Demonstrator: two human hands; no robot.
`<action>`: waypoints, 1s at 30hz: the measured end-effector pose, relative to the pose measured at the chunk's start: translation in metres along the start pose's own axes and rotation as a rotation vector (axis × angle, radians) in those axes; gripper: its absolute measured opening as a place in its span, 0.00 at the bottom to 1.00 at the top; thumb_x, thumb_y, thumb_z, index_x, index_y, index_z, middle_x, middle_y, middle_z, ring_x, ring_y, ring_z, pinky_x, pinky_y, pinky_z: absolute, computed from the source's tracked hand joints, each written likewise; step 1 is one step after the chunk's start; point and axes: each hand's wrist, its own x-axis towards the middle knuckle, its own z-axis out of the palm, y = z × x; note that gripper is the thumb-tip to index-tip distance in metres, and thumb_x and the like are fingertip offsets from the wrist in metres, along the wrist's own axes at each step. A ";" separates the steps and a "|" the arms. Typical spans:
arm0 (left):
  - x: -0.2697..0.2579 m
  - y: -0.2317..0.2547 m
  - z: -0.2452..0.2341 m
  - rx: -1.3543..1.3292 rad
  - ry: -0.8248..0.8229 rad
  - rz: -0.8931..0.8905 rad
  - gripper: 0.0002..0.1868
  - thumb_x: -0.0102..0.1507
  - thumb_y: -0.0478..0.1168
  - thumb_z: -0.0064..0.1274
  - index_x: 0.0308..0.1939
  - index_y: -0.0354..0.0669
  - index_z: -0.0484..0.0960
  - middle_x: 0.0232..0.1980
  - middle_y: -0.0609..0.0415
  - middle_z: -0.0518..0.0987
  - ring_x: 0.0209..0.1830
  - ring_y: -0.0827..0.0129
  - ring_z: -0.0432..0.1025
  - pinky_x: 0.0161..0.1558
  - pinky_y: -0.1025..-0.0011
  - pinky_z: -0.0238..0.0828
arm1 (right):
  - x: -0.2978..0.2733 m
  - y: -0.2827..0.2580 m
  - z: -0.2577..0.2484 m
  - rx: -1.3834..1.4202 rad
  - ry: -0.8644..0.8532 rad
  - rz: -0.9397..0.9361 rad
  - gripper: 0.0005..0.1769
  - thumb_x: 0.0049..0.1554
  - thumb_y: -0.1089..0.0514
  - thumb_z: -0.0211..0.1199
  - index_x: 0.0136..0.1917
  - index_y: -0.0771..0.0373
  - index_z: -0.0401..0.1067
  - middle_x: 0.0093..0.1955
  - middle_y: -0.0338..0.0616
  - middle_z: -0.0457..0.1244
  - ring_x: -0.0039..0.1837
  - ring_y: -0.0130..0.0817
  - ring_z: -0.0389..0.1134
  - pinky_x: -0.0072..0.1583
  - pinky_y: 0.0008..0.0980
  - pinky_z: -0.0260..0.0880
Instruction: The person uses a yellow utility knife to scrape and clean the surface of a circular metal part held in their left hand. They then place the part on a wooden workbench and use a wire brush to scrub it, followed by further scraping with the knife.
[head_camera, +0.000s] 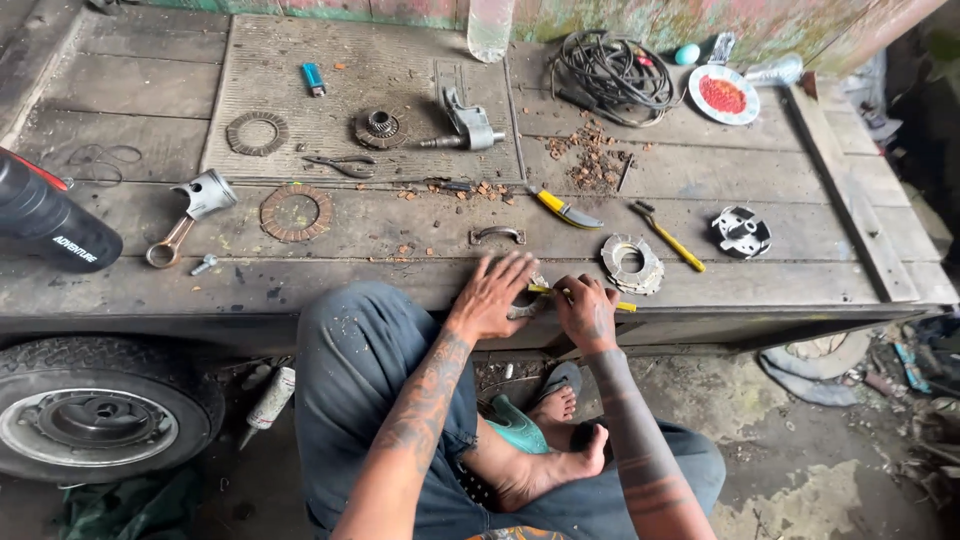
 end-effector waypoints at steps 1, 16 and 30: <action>-0.002 -0.005 0.006 -0.003 0.012 0.001 0.53 0.56 0.61 0.60 0.80 0.45 0.56 0.78 0.45 0.64 0.80 0.53 0.54 0.77 0.45 0.41 | 0.003 0.001 -0.003 -0.009 0.004 -0.007 0.06 0.57 0.44 0.66 0.46 0.44 0.75 0.38 0.34 0.58 0.50 0.39 0.67 0.62 0.45 0.57; -0.002 -0.018 0.002 -0.022 0.144 -0.033 0.54 0.52 0.68 0.55 0.74 0.39 0.64 0.65 0.37 0.72 0.71 0.48 0.65 0.71 0.42 0.52 | 0.062 0.000 -0.010 0.041 -0.199 0.031 0.07 0.58 0.43 0.65 0.48 0.43 0.77 0.41 0.36 0.65 0.54 0.40 0.70 0.67 0.50 0.57; 0.006 -0.016 -0.008 -0.103 0.167 -0.084 0.55 0.55 0.70 0.44 0.77 0.37 0.61 0.67 0.34 0.72 0.71 0.45 0.67 0.72 0.40 0.53 | 0.048 0.013 0.019 0.078 0.136 -0.270 0.09 0.58 0.49 0.65 0.43 0.54 0.74 0.36 0.40 0.60 0.43 0.42 0.66 0.59 0.38 0.58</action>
